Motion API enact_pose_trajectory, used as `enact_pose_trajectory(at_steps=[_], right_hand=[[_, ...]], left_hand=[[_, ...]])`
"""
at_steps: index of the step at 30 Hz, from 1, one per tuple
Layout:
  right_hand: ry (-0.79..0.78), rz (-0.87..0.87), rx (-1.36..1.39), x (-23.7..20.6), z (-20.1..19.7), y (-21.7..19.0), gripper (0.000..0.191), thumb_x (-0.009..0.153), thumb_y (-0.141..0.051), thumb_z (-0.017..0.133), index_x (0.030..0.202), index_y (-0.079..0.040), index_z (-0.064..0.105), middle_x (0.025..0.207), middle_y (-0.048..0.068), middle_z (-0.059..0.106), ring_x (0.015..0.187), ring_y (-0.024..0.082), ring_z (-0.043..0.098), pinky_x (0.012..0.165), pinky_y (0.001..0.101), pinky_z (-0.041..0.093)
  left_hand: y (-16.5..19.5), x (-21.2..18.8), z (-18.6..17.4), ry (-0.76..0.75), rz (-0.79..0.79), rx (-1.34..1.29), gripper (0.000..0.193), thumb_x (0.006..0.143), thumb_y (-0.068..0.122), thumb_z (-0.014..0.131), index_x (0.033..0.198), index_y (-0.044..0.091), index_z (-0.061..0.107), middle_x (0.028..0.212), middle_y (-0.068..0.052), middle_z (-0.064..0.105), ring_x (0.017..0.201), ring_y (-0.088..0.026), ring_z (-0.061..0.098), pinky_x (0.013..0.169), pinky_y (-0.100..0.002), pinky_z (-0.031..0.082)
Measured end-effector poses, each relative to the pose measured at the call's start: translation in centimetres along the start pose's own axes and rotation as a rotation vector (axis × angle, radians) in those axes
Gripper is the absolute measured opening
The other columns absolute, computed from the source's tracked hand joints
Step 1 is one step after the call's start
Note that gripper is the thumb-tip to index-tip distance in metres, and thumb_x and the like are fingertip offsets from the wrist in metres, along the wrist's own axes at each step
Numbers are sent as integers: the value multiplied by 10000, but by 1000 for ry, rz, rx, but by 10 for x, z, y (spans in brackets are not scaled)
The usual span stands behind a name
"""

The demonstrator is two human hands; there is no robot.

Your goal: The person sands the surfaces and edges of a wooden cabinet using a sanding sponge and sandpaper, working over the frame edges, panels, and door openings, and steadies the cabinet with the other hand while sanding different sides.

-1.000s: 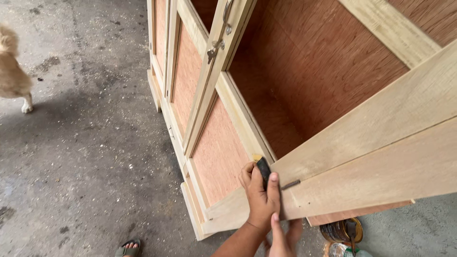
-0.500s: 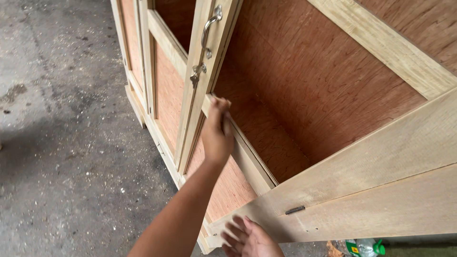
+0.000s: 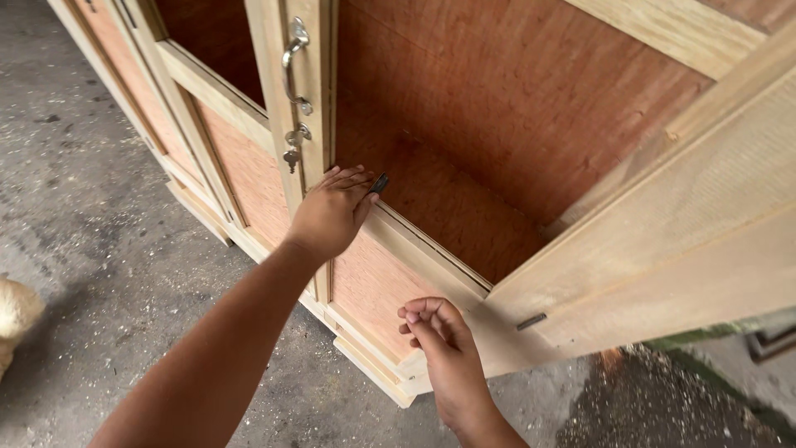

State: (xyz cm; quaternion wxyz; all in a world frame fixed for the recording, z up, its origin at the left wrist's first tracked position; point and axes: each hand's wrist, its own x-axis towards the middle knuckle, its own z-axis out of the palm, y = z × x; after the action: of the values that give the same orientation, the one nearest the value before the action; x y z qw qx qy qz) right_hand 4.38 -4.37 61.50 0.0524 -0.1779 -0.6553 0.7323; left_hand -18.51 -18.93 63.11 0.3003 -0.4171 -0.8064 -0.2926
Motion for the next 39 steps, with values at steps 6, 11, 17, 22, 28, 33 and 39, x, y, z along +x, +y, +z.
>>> enact_pose_trajectory(at_steps=[6,11,17,22,28,33,39], right_hand=[[277,-422,-132,2,12,3,114,971,-29,699,1054,-40,622,912,24,578,799,104,501,698,251,434],[233,-383,-155,0,11,1,130,933,-30,667,1057,-63,649,914,-10,649,807,78,565,707,236,456],[258,-458,-251,-1,8,-14,108,929,-19,669,1031,-49,653,914,-12,656,840,74,581,730,229,448],[241,-595,-246,14,10,-26,108,957,-12,681,1061,-37,662,896,-9,621,823,73,529,741,230,454],[205,-612,-293,25,10,-24,145,925,25,674,1053,-30,638,946,3,624,849,74,525,770,232,469],[297,-501,-275,23,10,-19,243,907,50,658,1112,-57,583,934,10,579,844,76,527,753,230,454],[458,-656,-39,33,24,-13,245,977,47,601,1184,-60,526,1002,-3,559,911,71,539,827,207,474]], left_hand=[[119,-24,28,-8,237,-219,396,882,178,620,1239,39,718,1296,-104,705,1225,-232,658,1089,-405,491],[36,-7,-1,-95,275,-426,170,1008,127,618,1056,251,723,1319,-5,732,1286,-172,673,1115,-328,483],[35,-8,6,-58,111,-165,118,979,69,640,974,141,733,1274,-64,729,1199,-210,685,962,-299,568],[106,-26,44,-87,153,-442,316,761,71,728,1073,54,780,1198,-116,736,1112,-277,670,983,-433,503],[-13,-7,18,-118,86,-85,202,947,59,609,847,108,777,1109,-160,751,1150,-300,688,1000,-410,535],[43,-14,41,-10,-135,-240,224,1008,110,605,827,50,722,1064,-167,736,1079,-306,700,1004,-416,545],[100,-13,49,-136,270,-378,207,862,95,647,1051,45,713,1178,-144,728,1144,-288,677,1068,-428,453]])
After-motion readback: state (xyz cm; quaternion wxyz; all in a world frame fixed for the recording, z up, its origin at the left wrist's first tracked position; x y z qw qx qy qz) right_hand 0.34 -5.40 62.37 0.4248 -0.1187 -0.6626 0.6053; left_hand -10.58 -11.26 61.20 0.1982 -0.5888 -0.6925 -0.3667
